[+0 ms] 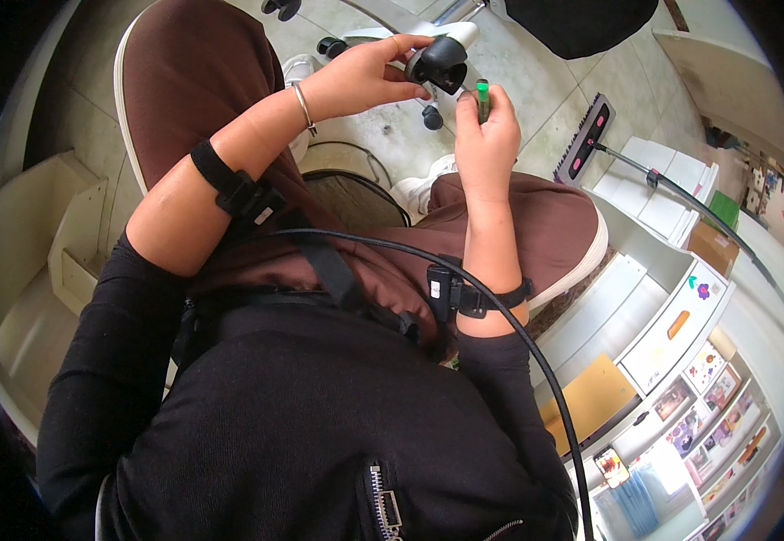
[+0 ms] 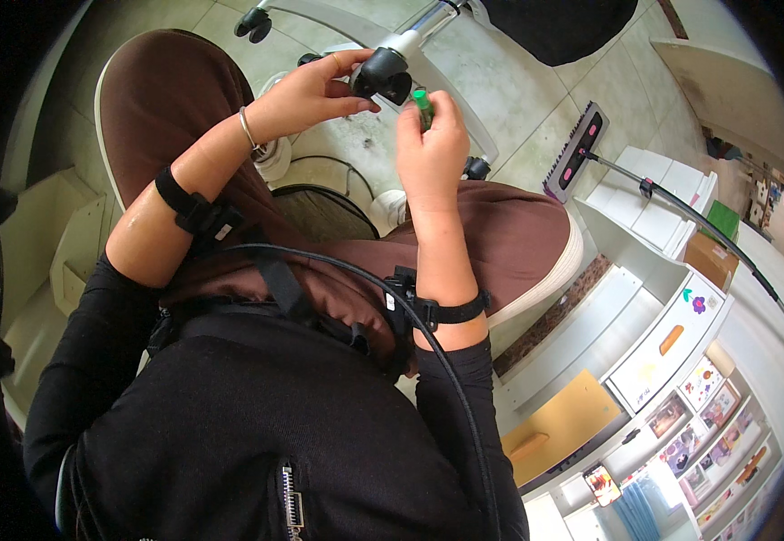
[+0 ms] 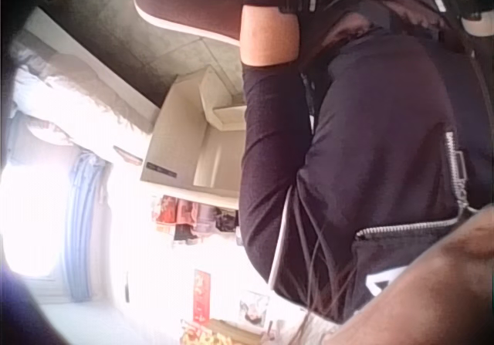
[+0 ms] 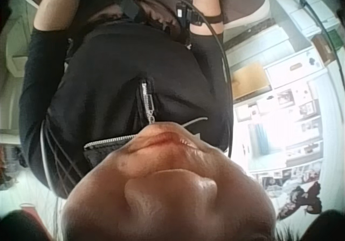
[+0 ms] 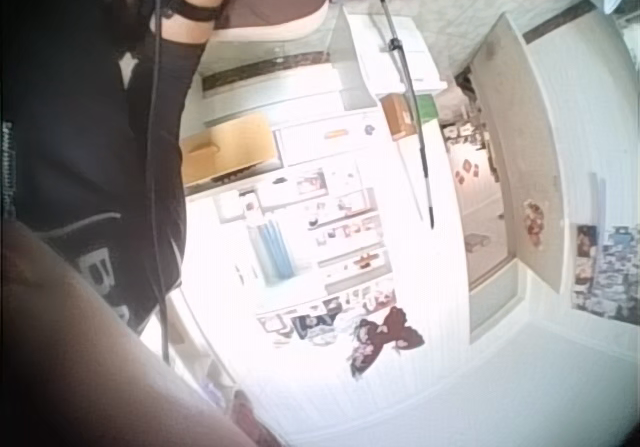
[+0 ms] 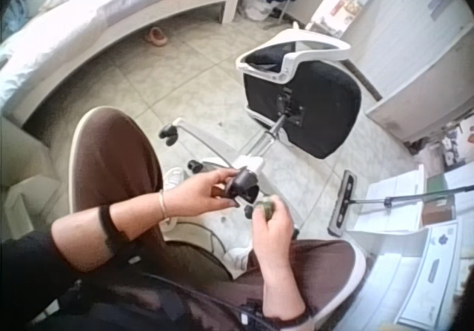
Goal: The person sits on the floor and uses a green screwdriver to tighten screws on the caster wheels of an overturned office chair. They retrieve a screw from a nearby drawer and continue securing the wheels to the chair base.
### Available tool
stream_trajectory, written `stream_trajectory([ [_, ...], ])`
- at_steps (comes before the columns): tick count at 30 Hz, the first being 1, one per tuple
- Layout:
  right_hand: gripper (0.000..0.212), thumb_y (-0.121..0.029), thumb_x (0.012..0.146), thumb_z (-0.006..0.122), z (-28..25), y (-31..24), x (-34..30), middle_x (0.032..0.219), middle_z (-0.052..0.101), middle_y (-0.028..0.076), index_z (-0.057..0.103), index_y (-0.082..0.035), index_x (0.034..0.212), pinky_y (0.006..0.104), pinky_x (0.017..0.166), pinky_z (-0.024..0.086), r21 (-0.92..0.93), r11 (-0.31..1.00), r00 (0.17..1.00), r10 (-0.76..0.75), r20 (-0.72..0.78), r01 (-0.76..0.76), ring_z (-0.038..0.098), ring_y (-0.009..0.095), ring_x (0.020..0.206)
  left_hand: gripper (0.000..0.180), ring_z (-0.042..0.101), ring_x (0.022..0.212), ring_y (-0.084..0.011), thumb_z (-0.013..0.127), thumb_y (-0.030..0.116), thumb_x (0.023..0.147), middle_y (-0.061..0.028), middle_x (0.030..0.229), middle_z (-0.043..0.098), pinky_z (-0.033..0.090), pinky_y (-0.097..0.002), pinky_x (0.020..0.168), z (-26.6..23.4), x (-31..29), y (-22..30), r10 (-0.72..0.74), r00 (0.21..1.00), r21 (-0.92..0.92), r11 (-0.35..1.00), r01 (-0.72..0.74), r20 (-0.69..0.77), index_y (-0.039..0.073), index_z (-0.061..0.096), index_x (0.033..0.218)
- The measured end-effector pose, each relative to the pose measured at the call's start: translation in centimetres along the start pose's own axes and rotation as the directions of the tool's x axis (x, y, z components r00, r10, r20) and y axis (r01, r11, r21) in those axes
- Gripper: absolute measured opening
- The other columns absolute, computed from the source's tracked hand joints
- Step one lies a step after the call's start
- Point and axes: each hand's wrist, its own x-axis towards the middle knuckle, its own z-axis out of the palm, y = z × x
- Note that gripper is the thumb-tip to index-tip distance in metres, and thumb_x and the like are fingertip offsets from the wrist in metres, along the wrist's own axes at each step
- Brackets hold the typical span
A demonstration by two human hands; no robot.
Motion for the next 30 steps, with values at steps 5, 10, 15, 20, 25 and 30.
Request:
stream_trajectory([
  [5,0.037,-0.033,0.087,0.067,-1.7,0.2,-0.2,0.063,0.054,0.009,0.055,0.001,0.08,0.0358,0.059,0.044,-0.018,0.991,0.981,0.131,0.14,-0.13,0.051,0.02,0.059,0.06,0.064,0.105,-0.0185,0.062,0.001,0.089,-0.011,0.127,0.054,0.05,-0.0287,0.091,-0.2,0.0,0.0,0.003,1.0,0.011,1.0,-0.003,0.003,0.002,0.034,0.142],
  [10,0.051,-0.052,0.093,0.054,-2.0,0.7,-0.8,0.064,0.05,-0.001,0.056,-0.004,0.079,0.0223,0.052,0.035,0.047,0.955,0.885,0.253,0.391,-0.293,0.043,0.007,0.056,0.06,0.064,0.105,-0.0181,0.063,0.001,0.089,-0.0107,0.127,0.054,0.051,-0.0281,0.09,-0.3,0.0,-0.1,0.009,1.0,-0.006,1.0,-0.009,0.003,0.002,0.034,0.143],
  [15,0.059,-0.062,0.096,0.035,-0.4,0.8,-0.9,0.054,0.033,-0.006,0.04,-0.013,0.064,0.0201,0.039,0.016,0.381,0.579,0.659,0.404,0.634,-0.721,0.024,0.003,0.041,0.061,0.064,0.106,-0.0177,0.063,0.002,0.09,-0.0104,0.127,0.054,0.051,-0.0279,0.089,-0.2,0.1,0.0,0.0,1.0,-0.02,1.0,0.001,0.005,0.002,0.033,0.143],
  [20,0.053,-0.051,0.098,0.033,-0.3,0.3,-0.5,0.051,0.029,-0.007,0.034,-0.015,0.059,0.021,0.037,0.015,0.476,0.509,0.685,0.386,0.618,-0.717,0.022,0.004,0.039,0.062,0.064,0.106,-0.0175,0.063,0.003,0.09,-0.0103,0.126,0.054,0.051,-0.0279,0.089,-0.3,0.0,0.1,0.013,1.0,-0.031,0.999,-0.013,0.015,0.002,0.033,0.143],
  [25,0.055,-0.055,0.096,0.034,0.3,0.2,-0.3,0.049,0.028,-0.007,0.033,-0.016,0.058,0.0219,0.036,0.014,0.432,0.496,0.649,0.456,0.609,-0.754,0.021,0.005,0.038,0.062,0.064,0.107,-0.0174,0.063,0.003,0.09,-0.0099,0.126,0.055,0.051,-0.0276,0.089,-0.3,-0.1,0.0,0.028,0.999,-0.038,0.999,-0.027,0.02,0.002,0.033,0.143],
  [30,0.055,-0.057,0.095,0.036,0.9,0.2,-0.5,0.05,0.029,-0.007,0.034,-0.016,0.058,0.0224,0.035,0.014,0.44,0.499,0.661,0.486,0.571,-0.747,0.021,0.005,0.038,0.062,0.064,0.106,-0.0173,0.064,0.004,0.09,-0.0097,0.126,0.055,0.051,-0.0273,0.089,-0.3,0.0,0.0,0.031,0.999,-0.047,0.998,-0.03,0.023,0.002,0.033,0.143],
])
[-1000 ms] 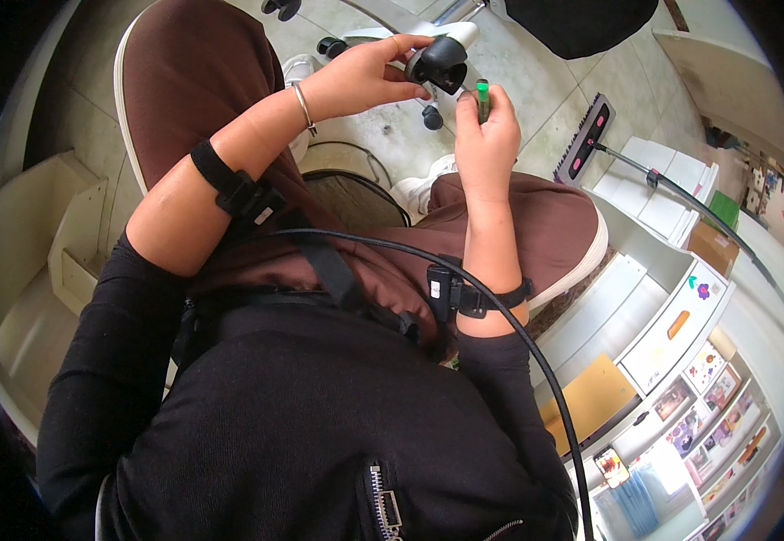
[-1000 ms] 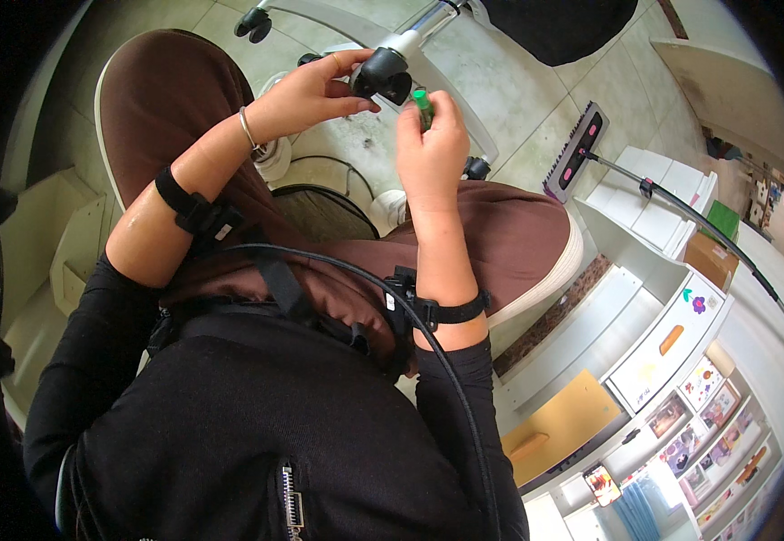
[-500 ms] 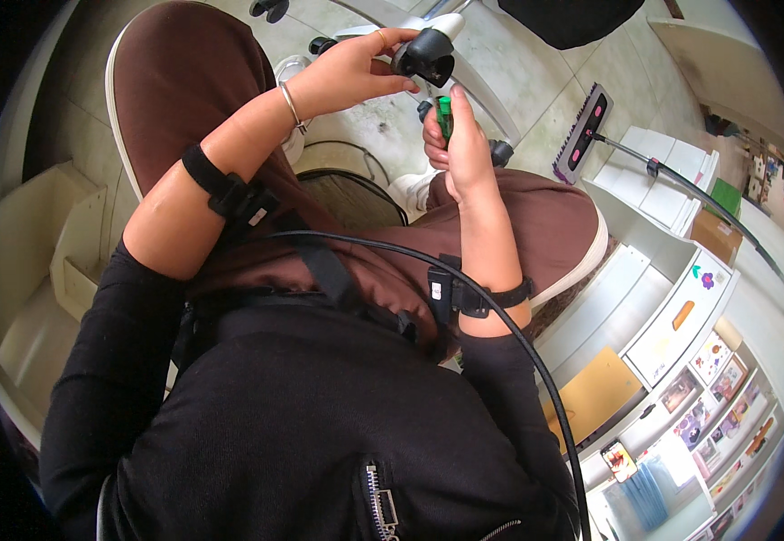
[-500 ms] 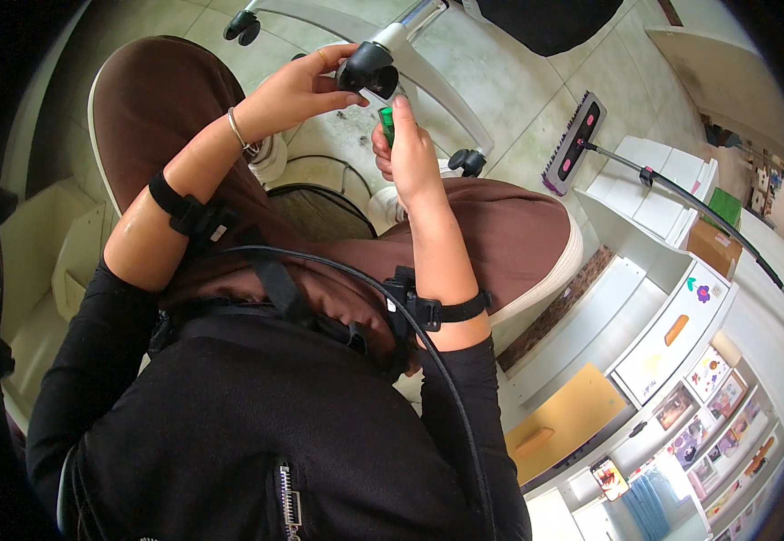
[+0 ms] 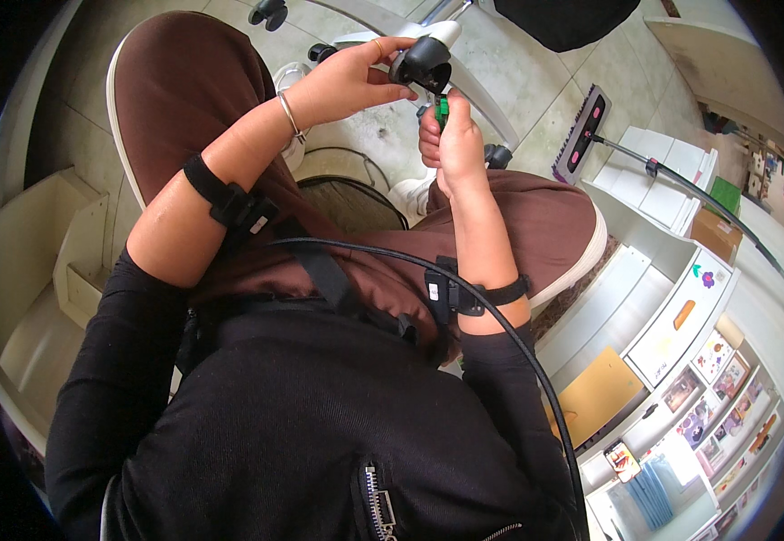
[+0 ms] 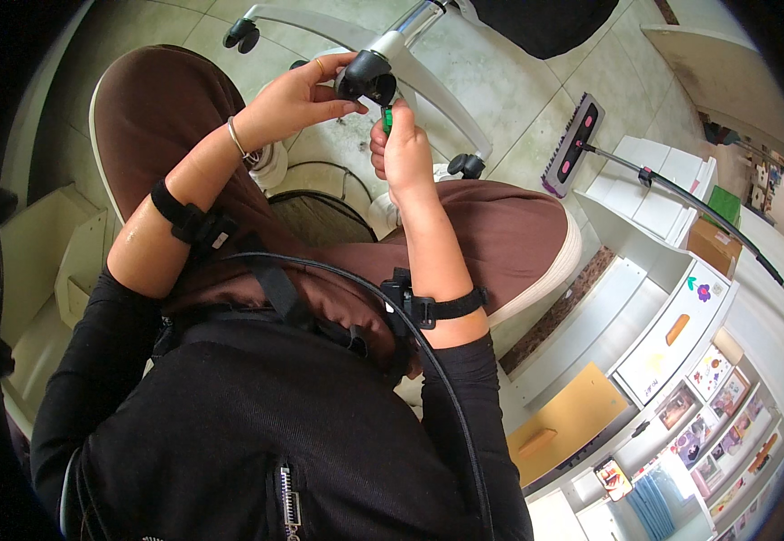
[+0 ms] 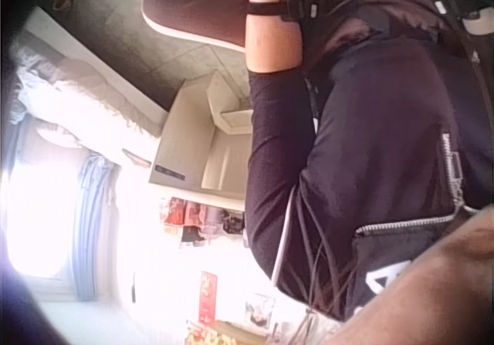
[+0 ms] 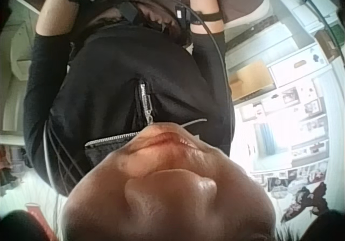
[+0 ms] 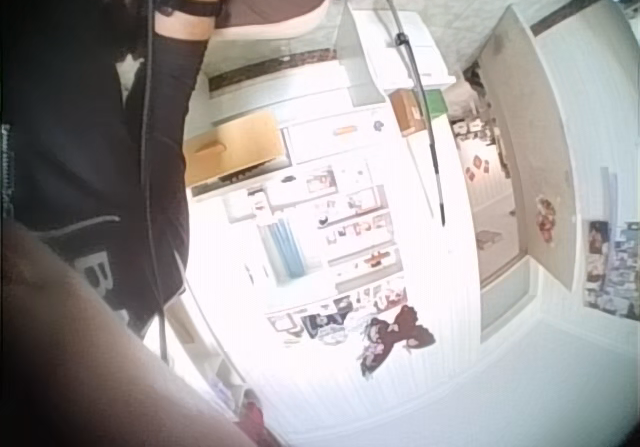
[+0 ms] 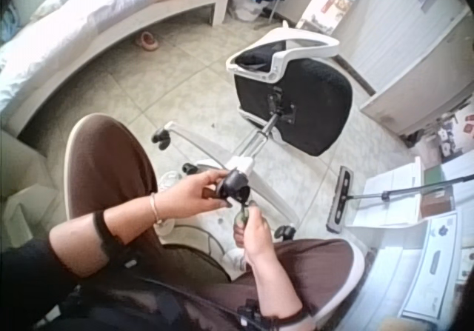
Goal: The person sits on the floor and uses a green screwdriver to tighten screws on the caster wheels of an overturned office chair. They retrieve a screw from a nearby drawer and continue securing the wheels to the chair base.
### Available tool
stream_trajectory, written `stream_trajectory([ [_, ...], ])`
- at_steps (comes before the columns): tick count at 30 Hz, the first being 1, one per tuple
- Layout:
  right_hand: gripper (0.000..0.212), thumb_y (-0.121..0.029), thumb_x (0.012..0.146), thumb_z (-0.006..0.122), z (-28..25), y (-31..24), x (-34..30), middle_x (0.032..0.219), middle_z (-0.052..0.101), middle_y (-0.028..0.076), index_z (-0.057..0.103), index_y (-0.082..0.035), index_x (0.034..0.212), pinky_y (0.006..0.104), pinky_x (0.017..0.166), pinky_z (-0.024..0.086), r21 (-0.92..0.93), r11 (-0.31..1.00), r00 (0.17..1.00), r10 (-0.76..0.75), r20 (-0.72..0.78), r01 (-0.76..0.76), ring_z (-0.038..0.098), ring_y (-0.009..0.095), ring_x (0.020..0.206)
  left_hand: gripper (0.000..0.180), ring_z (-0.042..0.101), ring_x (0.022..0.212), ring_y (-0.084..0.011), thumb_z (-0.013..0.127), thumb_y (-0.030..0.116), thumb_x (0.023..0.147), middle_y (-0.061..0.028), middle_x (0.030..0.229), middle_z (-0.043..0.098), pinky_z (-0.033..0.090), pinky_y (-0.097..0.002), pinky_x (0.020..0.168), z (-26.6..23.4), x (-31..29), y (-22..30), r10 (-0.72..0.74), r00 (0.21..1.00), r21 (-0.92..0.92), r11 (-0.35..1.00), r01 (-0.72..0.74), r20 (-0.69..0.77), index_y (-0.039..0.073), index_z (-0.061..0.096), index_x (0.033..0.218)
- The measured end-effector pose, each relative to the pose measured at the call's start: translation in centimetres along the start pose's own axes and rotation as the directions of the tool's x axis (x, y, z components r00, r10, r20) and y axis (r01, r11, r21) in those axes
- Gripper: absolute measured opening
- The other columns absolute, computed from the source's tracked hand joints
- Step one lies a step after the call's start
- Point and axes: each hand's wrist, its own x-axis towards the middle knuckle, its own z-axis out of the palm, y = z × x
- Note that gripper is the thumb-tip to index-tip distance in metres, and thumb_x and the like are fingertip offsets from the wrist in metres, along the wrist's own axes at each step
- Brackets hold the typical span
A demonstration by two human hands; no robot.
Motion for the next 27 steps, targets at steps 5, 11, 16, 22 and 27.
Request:
stream_trajectory([
  [5,0.054,-0.057,0.095,0.036,0.5,0.15,0.09,0.052,0.03,-0.007,0.035,-0.016,0.06,0.0224,0.036,0.014,-0.018,0.999,0.999,-0.032,0.002,0.032,0.021,0.005,0.038,0.062,0.064,0.107,-0.0172,0.064,0.004,0.09,-0.0096,0.126,0.055,0.051,-0.0271,0.088,-0.04,-0.04,0.11,-0.016,1.0,-0.002,1.0,0.016,0.0,0.002,0.032,0.144],
  [11,0.053,-0.057,0.096,0.036,0.6,0.08,0.14,0.053,0.03,-0.007,0.035,-0.016,0.062,0.022,0.037,0.015,0.009,1.0,1.0,-0.026,-0.017,0.026,0.022,0.005,0.039,0.063,0.064,0.107,-0.017,0.065,0.005,0.09,-0.0098,0.127,0.055,0.051,-0.0272,0.09,-0.01,-0.1,0.18,-0.02,1.0,-0.014,1.0,0.02,0.001,0.002,0.032,0.144],
  [16,0.053,-0.056,0.096,0.035,1.01,0.44,-0.06,0.053,0.031,-0.007,0.037,-0.016,0.062,0.0221,0.037,0.016,-0.053,0.998,1.0,-0.027,0.015,0.028,0.023,0.005,0.04,0.064,0.063,0.108,-0.017,0.065,0.005,0.089,-0.0098,0.126,0.055,0.051,-0.0271,0.09,-0.03,-0.06,0.19,-0.004,1.0,0.018,1.0,0.004,-0.002,0.002,0.032,0.144],
  [22,0.053,-0.056,0.096,0.036,0.6,-0.36,0.36,0.054,0.031,-0.007,0.038,-0.015,0.063,0.0223,0.038,0.017,-0.021,0.998,0.998,-0.056,-0.027,0.055,0.023,0.005,0.04,0.063,0.063,0.108,-0.0169,0.065,0.004,0.089,-0.0098,0.126,0.056,0.05,-0.027,0.09,0.04,-0.11,0.2,0.0,1.0,-0.034,0.999,0.0,0.004,0.002,0.033,0.143],
  [27,0.053,-0.056,0.097,0.035,1.08,-0.17,-0.07,0.054,0.031,-0.007,0.037,-0.016,0.063,0.0223,0.038,0.017,-0.056,0.998,0.999,-0.034,0.016,0.035,0.023,0.005,0.041,0.062,0.063,0.109,-0.0181,0.064,0.003,0.09,-0.0099,0.126,0.056,0.05,-0.0272,0.089,0.15,-0.15,0.28,-0.004,1.0,0.052,0.999,0.006,-0.029,0.001,0.033,0.143],
])
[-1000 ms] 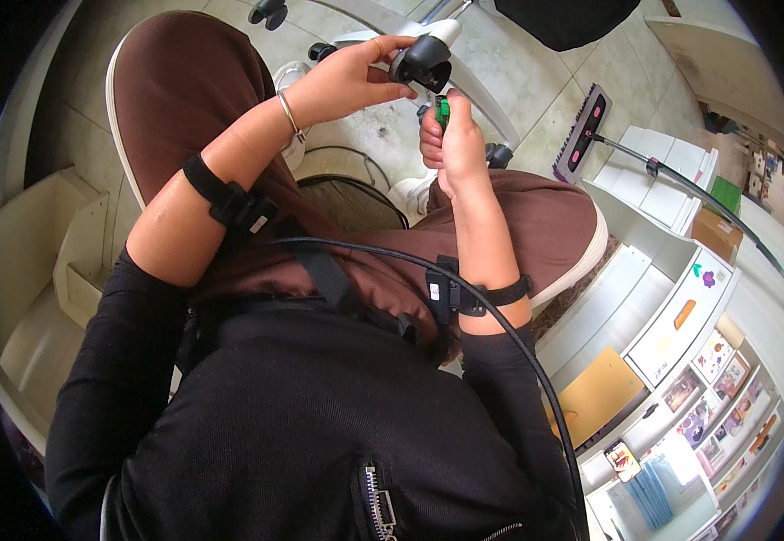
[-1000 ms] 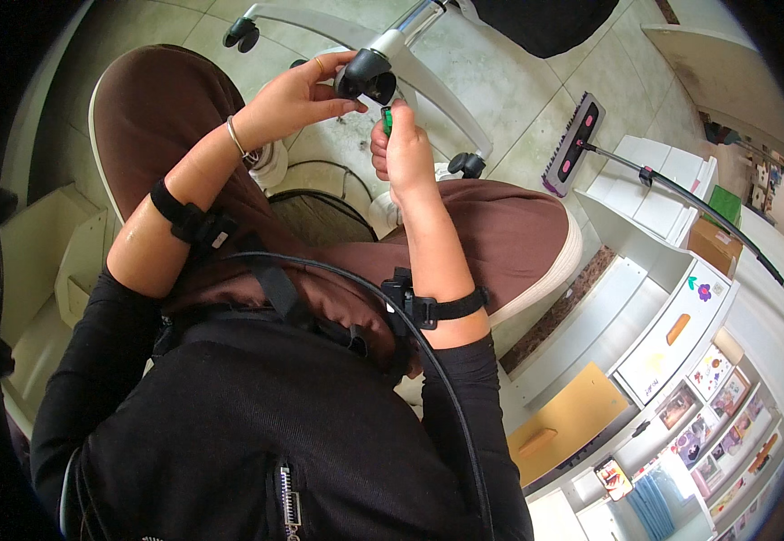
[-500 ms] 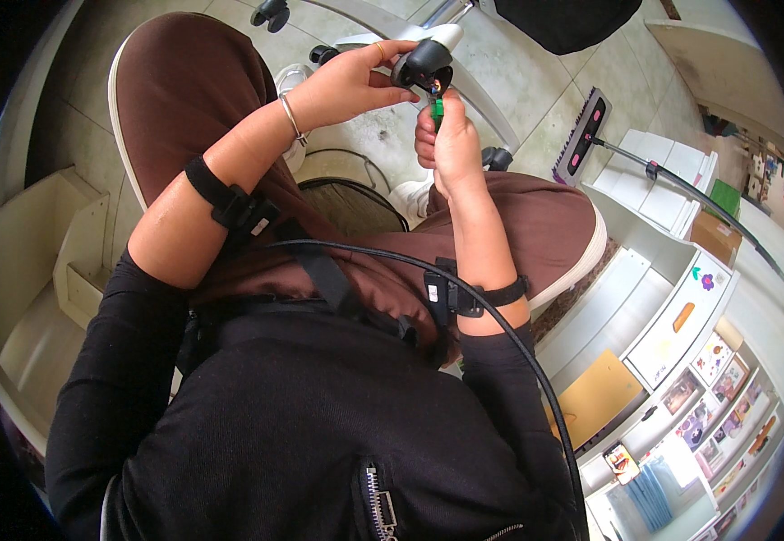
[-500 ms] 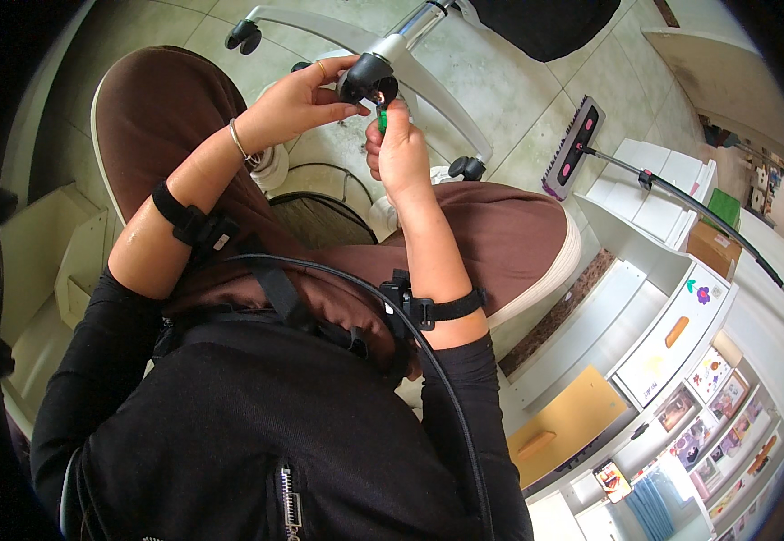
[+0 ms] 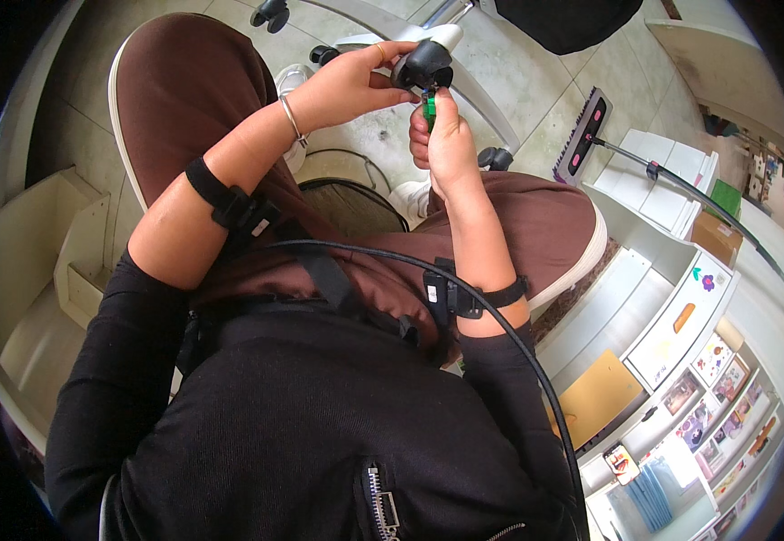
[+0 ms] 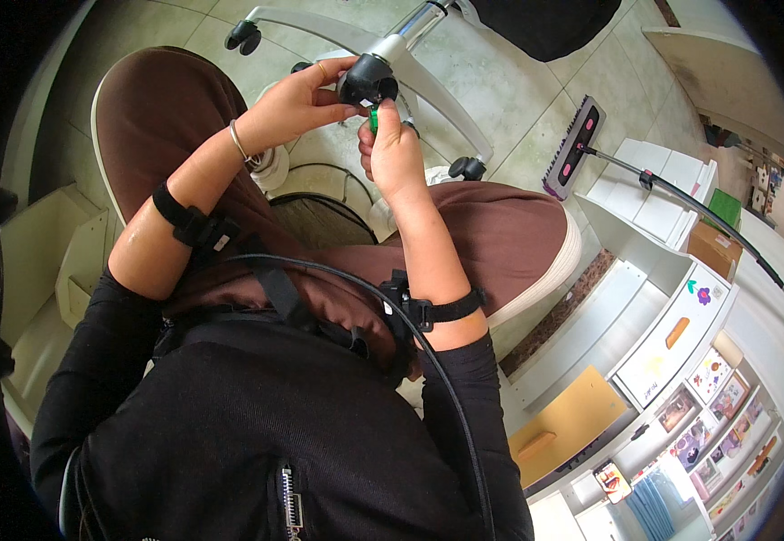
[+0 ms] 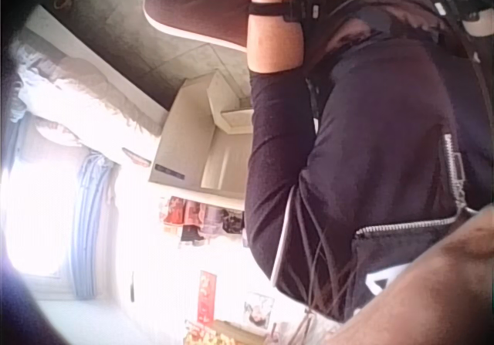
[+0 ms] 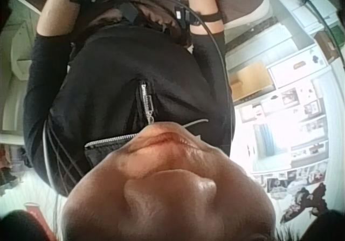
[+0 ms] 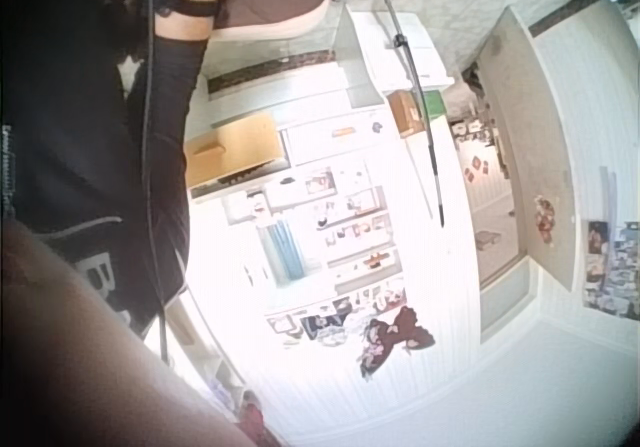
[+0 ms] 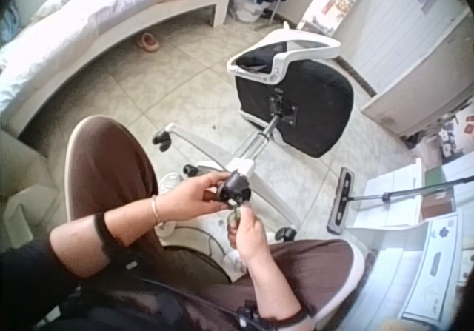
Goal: The person sits on the floor and uses a green screwdriver to tighten screws on the caster wheels of an overturned office chair. They retrieve a screw from a nearby drawer and continue securing the wheels to the chair base.
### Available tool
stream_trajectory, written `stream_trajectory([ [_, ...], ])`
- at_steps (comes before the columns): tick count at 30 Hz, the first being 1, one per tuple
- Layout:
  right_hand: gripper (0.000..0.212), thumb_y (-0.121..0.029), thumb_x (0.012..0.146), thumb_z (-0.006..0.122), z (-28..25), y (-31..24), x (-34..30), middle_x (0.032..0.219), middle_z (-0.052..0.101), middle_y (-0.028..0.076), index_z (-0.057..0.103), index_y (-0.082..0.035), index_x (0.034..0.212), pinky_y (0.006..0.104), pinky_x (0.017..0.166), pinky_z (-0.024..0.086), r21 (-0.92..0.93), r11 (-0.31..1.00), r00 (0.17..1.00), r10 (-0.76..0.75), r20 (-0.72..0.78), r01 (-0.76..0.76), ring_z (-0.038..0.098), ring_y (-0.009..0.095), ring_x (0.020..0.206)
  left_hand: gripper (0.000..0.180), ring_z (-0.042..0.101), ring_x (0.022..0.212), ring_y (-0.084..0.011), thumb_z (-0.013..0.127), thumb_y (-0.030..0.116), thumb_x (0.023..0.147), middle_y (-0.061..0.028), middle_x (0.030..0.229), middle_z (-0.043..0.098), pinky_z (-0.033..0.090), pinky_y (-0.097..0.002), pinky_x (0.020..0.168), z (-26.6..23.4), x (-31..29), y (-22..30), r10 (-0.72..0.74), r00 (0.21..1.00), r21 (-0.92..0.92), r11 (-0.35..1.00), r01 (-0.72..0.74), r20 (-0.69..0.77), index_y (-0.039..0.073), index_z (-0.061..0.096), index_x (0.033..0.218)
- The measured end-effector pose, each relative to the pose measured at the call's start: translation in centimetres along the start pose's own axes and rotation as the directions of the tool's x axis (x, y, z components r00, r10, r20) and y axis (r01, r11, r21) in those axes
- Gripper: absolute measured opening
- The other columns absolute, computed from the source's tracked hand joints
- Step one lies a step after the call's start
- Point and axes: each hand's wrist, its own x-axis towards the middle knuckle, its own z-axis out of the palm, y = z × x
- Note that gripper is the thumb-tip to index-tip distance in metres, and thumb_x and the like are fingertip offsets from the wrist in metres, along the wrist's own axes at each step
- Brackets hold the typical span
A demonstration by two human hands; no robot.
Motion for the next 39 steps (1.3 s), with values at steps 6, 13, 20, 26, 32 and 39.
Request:
stream_trajectory([
  [6,0.052,-0.055,0.097,0.034,-0.8,-0.5,0.3,0.054,0.031,-0.007,0.038,-0.016,0.064,0.0221,0.039,0.017,0.04,0.999,1.0,-0.005,0.011,0.004,0.023,0.005,0.041,0.06,0.063,0.109,-0.0175,0.064,0.002,0.089,-0.0096,0.128,0.055,0.051,-0.0269,0.089,-0.1,0.0,0.1,0.001,1.0,-0.065,0.998,0.001,0.026,0.002,0.035,0.142],
  [13,0.06,-0.061,0.098,0.029,-2.1,-0.6,-0.3,0.052,0.032,-0.006,0.037,-0.014,0.061,0.0231,0.038,0.017,-0.163,0.976,0.984,-0.162,-0.079,0.148,0.023,0.005,0.04,0.058,0.064,0.108,-0.0175,0.062,-0.001,0.089,-0.0094,0.128,0.055,0.051,-0.0276,0.09,0.0,-0.1,0.1,-0.034,0.999,-0.092,0.995,0.035,0.013,0.001,0.035,0.141],
  [20,0.03,-0.034,0.089,0.068,-2.0,-1.2,-0.6,0.065,0.051,-0.001,0.062,-0.006,0.081,0.0232,0.051,0.036,-0.509,0.685,0.741,-0.659,-0.129,0.521,0.041,0.009,0.055,0.06,0.064,0.105,-0.0161,0.065,0.002,0.088,-0.0078,0.124,0.057,0.051,-0.0276,0.09,0.1,0.1,-0.1,-0.071,0.997,-0.07,0.995,0.072,0.009,0.001,0.036,0.141],
  [26,0.021,-0.014,0.075,0.078,-0.8,-1.3,-0.3,0.075,0.059,0.004,0.068,-0.012,0.093,0.0301,0.056,0.046,-0.701,0.404,0.563,-0.827,-0.003,0.588,0.058,0.021,0.064,0.056,0.063,0.103,-0.014,0.068,0.006,0.087,-0.0077,0.117,0.061,0.051,-0.0275,0.09,-0.1,0.1,-0.5,-0.067,0.997,-0.076,0.995,0.069,0.038,-0.001,0.041,0.136],
  [32,0.016,-0.013,0.074,0.078,-0.9,-1.3,0.1,0.074,0.058,0.002,0.069,-0.016,0.087,0.032,0.053,0.046,-0.791,0.215,0.432,-0.899,0.069,0.572,0.06,0.022,0.063,0.044,0.066,0.1,-0.016,0.066,0.006,0.088,-0.0093,0.109,0.065,0.051,-0.0275,0.089,-0.1,0.2,-0.1,-0.13,0.984,-0.04,0.99,0.136,0.12,-0.003,0.047,0.127],
  [39,0.017,-0.006,0.073,0.077,-0.8,-1.1,0.2,0.078,0.058,0.002,0.068,-0.012,0.085,0.0283,0.056,0.047,-0.805,0.172,0.401,-0.912,0.089,0.568,0.06,0.017,0.065,0.05,0.065,0.1,-0.0146,0.069,0.01,0.087,-0.0091,0.11,0.064,0.051,-0.0263,0.087,0.0,0.1,-0.3,-0.133,0.985,-0.017,0.991,0.136,0.11,-0.002,0.045,0.13],
])
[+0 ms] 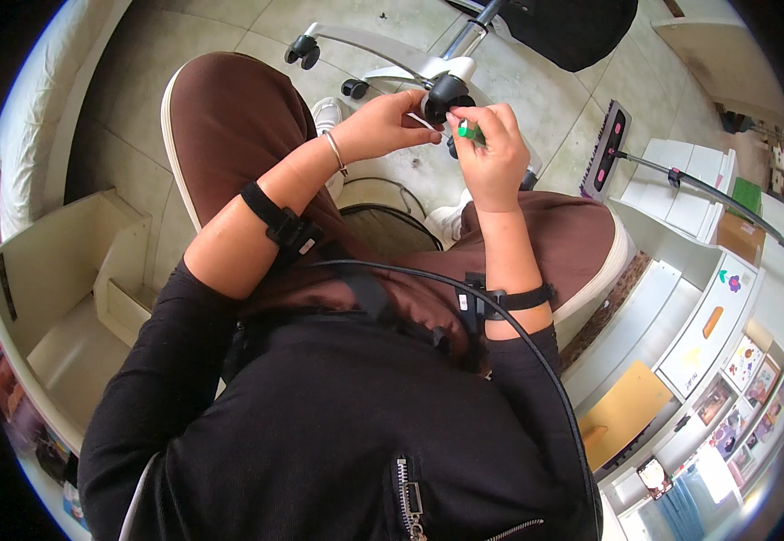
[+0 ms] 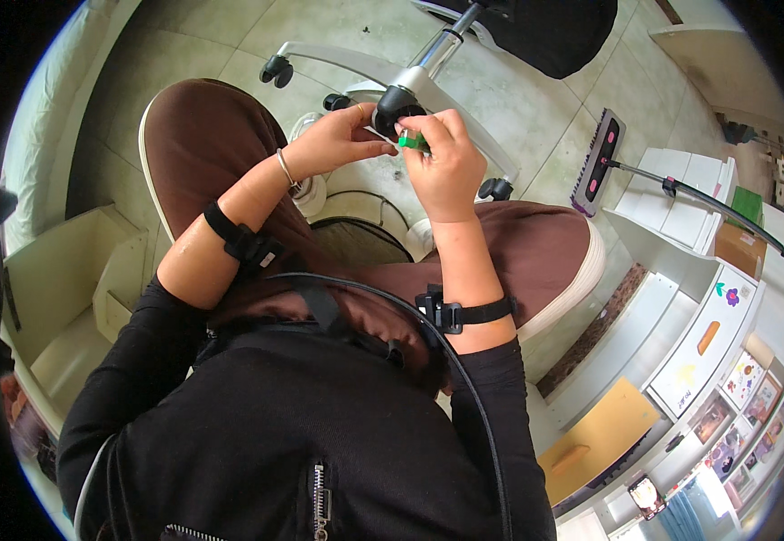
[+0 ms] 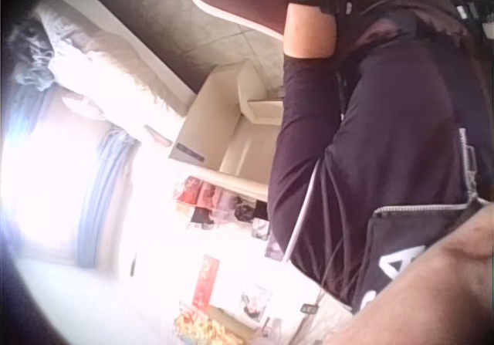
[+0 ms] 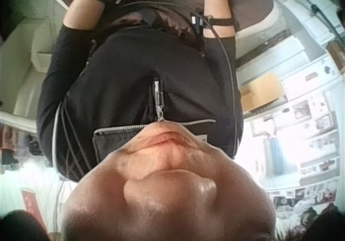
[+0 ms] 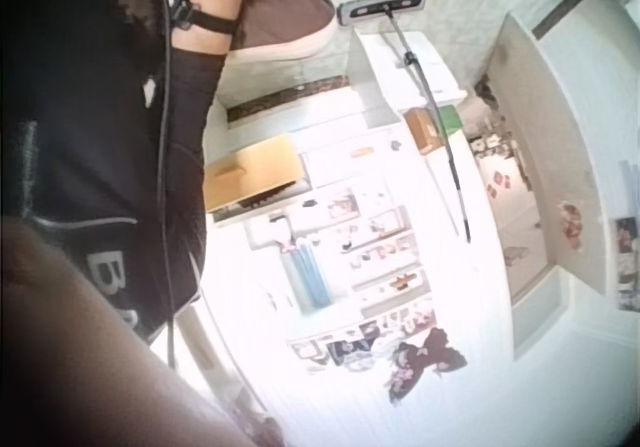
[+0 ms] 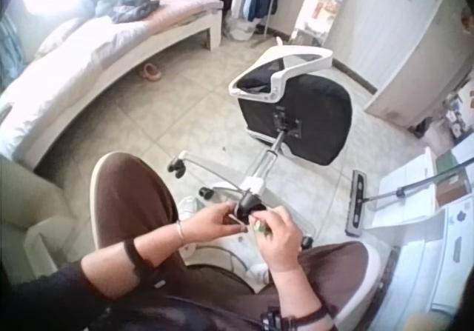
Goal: The person sits on the floor and uses a green screwdriver to tighten screws on the caster wheels of an overturned office chair. They retrieve a screw from a nearby drawer and continue securing the wheels to the chair base.
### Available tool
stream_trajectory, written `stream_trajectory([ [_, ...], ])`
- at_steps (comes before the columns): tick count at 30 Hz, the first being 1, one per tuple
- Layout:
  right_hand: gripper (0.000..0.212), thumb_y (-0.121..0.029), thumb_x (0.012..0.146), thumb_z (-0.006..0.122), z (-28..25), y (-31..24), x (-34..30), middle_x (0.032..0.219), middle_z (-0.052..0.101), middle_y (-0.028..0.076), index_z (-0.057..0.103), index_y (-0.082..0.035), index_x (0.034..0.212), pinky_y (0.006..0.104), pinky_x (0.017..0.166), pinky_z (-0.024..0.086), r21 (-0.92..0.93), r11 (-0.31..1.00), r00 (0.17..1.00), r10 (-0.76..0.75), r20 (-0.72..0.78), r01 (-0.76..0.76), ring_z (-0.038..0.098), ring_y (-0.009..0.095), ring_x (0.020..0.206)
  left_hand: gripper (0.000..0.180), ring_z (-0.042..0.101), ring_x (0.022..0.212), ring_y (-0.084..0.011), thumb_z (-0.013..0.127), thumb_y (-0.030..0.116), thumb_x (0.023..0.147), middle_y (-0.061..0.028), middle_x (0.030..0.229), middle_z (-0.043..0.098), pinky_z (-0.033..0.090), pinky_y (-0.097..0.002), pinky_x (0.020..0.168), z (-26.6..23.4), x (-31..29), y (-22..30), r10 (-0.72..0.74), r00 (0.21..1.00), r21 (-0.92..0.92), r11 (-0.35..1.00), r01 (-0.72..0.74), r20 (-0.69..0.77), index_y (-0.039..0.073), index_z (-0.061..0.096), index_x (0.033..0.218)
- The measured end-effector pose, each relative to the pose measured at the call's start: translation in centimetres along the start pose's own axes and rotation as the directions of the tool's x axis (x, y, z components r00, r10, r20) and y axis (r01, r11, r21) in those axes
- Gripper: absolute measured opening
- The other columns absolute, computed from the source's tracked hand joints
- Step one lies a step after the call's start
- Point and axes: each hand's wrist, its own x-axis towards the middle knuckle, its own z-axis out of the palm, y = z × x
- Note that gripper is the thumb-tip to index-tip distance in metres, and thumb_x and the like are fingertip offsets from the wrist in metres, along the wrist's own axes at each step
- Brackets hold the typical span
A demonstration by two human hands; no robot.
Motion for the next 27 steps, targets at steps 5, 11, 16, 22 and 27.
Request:
stream_trajectory([
  [5,0.028,0.0,0.067,0.07,0.3,0.1,0.1,0.08,0.056,-0.001,0.066,-0.02,0.086,0.0316,0.053,0.046,0.005,0.999,0.998,-0.043,-0.034,0.043,0.06,0.019,0.065,0.059,0.066,0.098,-0.0172,0.076,0.012,0.081,-0.0123,0.122,0.057,0.054,-0.0275,0.082,0.3,-0.2,-0.3,0.119,0.979,0.009,0.993,-0.119,-0.164,0.0,0.048,0.131],
  [11,0.033,0.005,0.065,0.067,0.1,-0.4,0.6,0.081,0.056,-0.001,0.066,-0.019,0.088,0.0309,0.055,0.047,0.063,0.996,0.998,-0.061,0.006,0.06,0.061,0.018,0.067,0.066,0.066,0.099,-0.0193,0.078,0.014,0.078,-0.0135,0.124,0.056,0.056,-0.0283,0.077,0.3,-0.3,0.8,0.226,0.955,0.244,0.954,-0.177,-0.192,0.002,0.045,0.134],
  [16,0.032,0.005,0.065,0.068,-0.9,-1.1,0.6,0.081,0.056,0.0,0.065,-0.018,0.088,0.0319,0.055,0.047,0.122,0.987,0.994,-0.107,0.016,0.104,0.062,0.02,0.069,0.074,0.066,0.096,-0.017,0.08,0.015,0.077,-0.0127,0.123,0.055,0.057,-0.0275,0.074,0.6,-0.1,0.9,0.13,0.974,0.137,0.985,-0.105,-0.186,0.003,0.04,0.138],
  [22,0.015,-0.021,0.092,0.062,-1.4,0.3,0.7,0.083,0.056,0.007,0.057,-0.007,0.092,0.03,0.067,0.045,0.307,0.944,0.981,0.159,-0.114,-0.118,0.055,0.023,0.073,0.072,0.064,0.092,-0.0122,0.078,0.01,0.078,-0.0074,0.115,0.057,0.055,-0.0259,0.074,0.8,0.9,-0.7,0.217,0.961,0.018,0.976,-0.217,-0.17,0.004,0.038,0.138],
  [27,0.029,-0.032,0.095,0.06,-1.5,1.2,0.1,0.078,0.055,0.006,0.055,-0.004,0.092,0.0302,0.066,0.043,0.396,0.876,0.941,0.33,-0.072,-0.277,0.05,0.018,0.069,0.063,0.066,0.093,-0.0121,0.072,0.005,0.082,-0.0065,0.109,0.06,0.051,-0.0251,0.078,0.4,1.5,-1.5,0.152,0.974,0.005,0.988,-0.154,-0.166,0.001,0.04,0.136],
])
